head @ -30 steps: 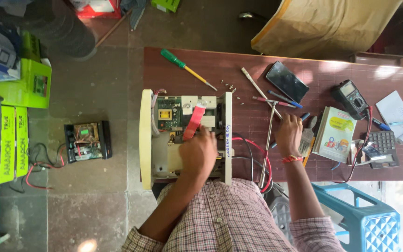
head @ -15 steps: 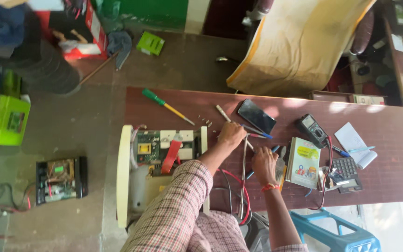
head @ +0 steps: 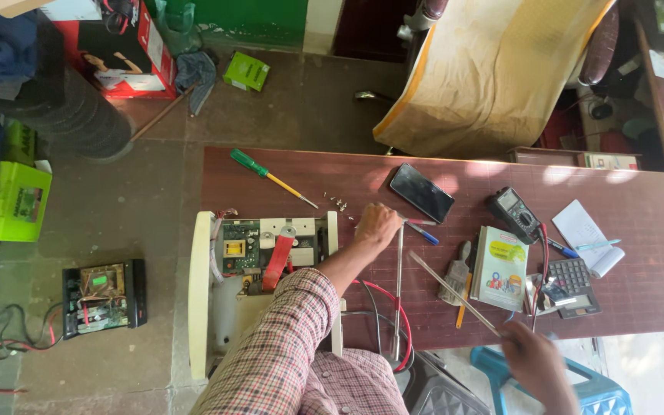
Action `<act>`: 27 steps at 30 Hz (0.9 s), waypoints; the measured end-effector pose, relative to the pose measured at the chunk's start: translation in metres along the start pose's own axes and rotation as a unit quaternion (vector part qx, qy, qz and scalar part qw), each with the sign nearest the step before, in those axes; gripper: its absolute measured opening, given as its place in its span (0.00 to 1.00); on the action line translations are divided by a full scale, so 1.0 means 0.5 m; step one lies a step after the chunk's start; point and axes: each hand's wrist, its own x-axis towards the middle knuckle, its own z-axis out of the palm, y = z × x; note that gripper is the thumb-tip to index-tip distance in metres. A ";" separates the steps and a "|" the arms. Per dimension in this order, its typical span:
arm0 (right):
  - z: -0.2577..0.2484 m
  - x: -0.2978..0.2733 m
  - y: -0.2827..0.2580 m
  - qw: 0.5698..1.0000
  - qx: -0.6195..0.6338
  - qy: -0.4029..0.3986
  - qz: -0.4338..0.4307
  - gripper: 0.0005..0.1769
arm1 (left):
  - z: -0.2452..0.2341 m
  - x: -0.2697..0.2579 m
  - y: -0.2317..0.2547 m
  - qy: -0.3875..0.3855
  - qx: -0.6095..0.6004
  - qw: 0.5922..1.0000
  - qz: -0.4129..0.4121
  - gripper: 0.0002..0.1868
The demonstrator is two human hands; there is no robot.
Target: The person uses a T-handle wrench and a screwdriver to tighten screws on the internal components of an open electronic device, likely a battery charger. They manipulate wires and adjust parts within the casing while working at a cluttered table.
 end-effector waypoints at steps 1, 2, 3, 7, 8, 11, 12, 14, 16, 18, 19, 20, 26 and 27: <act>-0.023 -0.012 0.033 0.994 0.024 -0.055 0.093 0.19 | 0.008 -0.002 -0.005 -0.005 0.008 1.000 -0.002 0.05; -0.050 -0.026 0.068 0.975 0.049 -0.108 0.186 0.22 | 0.015 -0.003 -0.007 0.012 0.004 1.000 -0.001 0.05; -0.057 -0.034 0.092 0.973 0.097 -0.095 0.186 0.24 | 0.019 -0.006 -0.010 0.028 -0.001 1.000 0.000 0.06; -0.134 -0.070 0.197 0.962 0.269 -0.051 0.008 0.30 | 0.005 -0.016 -0.021 0.041 -0.042 0.998 -0.008 0.05; -0.143 -0.070 0.208 0.948 0.304 -0.045 -0.083 0.30 | -0.010 -0.021 -0.016 0.034 -0.052 0.998 -0.006 0.06; -0.172 -0.032 0.187 0.964 0.182 0.032 -0.189 0.29 | -0.094 -0.054 -0.010 0.006 -0.065 0.998 -0.018 0.08; -0.185 -0.015 0.161 0.964 0.149 0.064 -0.212 0.28 | -0.132 -0.078 -0.010 -0.008 -0.064 0.998 -0.026 0.10; -0.220 0.019 0.084 0.953 0.096 0.122 -0.261 0.25 | -0.209 -0.156 -0.011 0.178 -0.124 0.976 0.025 0.01; -0.260 0.039 -0.024 0.931 0.055 0.165 -0.319 0.23 | -0.286 -0.262 -0.027 0.256 -0.263 0.929 0.044 0.04; -0.303 0.044 -0.149 0.902 0.020 0.185 -0.390 0.21 | -0.359 -0.368 -0.060 0.356 -0.333 0.871 0.055 0.10; -0.326 0.044 -0.214 0.884 0.003 0.189 -0.428 0.20 | -0.390 -0.413 -0.083 0.346 -0.356 0.868 0.020 0.11; -0.346 0.044 -0.278 0.865 -0.014 0.179 -0.468 0.20 | -0.415 -0.453 -0.110 0.336 -0.378 0.862 -0.015 0.12; -0.403 0.026 -0.605 0.774 -0.041 0.065 -0.628 0.20 | -0.438 -0.560 -0.207 0.284 -0.426 0.859 -0.006 0.14; -0.400 0.025 -0.649 0.761 -0.045 0.064 -0.644 0.19 | -0.426 -0.565 -0.213 0.273 -0.434 0.858 0.014 0.15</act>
